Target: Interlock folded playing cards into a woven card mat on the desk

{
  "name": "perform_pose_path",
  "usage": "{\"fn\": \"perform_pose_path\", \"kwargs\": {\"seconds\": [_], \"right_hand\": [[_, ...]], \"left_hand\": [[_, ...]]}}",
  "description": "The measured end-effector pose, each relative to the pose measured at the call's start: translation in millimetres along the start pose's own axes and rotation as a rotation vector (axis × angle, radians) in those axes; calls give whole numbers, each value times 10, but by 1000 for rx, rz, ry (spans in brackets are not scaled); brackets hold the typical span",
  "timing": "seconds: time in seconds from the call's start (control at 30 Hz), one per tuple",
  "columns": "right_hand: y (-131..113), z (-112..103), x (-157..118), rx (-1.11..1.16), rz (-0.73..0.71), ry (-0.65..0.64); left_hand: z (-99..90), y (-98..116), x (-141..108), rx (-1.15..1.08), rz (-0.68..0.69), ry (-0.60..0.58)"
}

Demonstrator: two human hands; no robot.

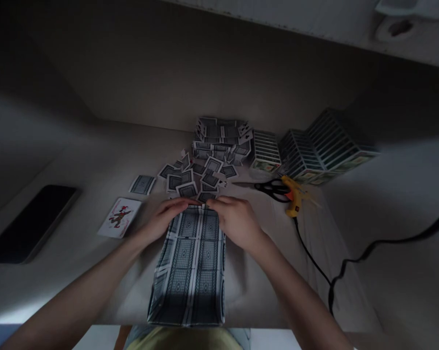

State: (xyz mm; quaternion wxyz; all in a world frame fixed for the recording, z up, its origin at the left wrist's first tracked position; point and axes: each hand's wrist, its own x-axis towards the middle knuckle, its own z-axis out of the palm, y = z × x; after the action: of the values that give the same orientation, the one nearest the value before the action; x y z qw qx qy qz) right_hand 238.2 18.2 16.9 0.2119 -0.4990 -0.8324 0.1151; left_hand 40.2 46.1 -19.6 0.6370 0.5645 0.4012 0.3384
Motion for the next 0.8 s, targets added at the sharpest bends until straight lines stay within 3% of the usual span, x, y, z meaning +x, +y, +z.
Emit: {"fn": "perform_pose_path", "kwargs": {"seconds": [0.1,0.23,0.53,0.8], "right_hand": [[10,-56,28,130,30,-16],[-9,-66,26,107,48,-31],[-33,-63,26,-96,-8,-126],[-76,-37,-7,-263,-41,-113]], "left_hand": [[-17,6,-14,22,38,-68],[-35,47,-32,92,84,-168],[-22,-26,-15,109,163,-150],[-21,-57,-8,115,147,-127]]}}
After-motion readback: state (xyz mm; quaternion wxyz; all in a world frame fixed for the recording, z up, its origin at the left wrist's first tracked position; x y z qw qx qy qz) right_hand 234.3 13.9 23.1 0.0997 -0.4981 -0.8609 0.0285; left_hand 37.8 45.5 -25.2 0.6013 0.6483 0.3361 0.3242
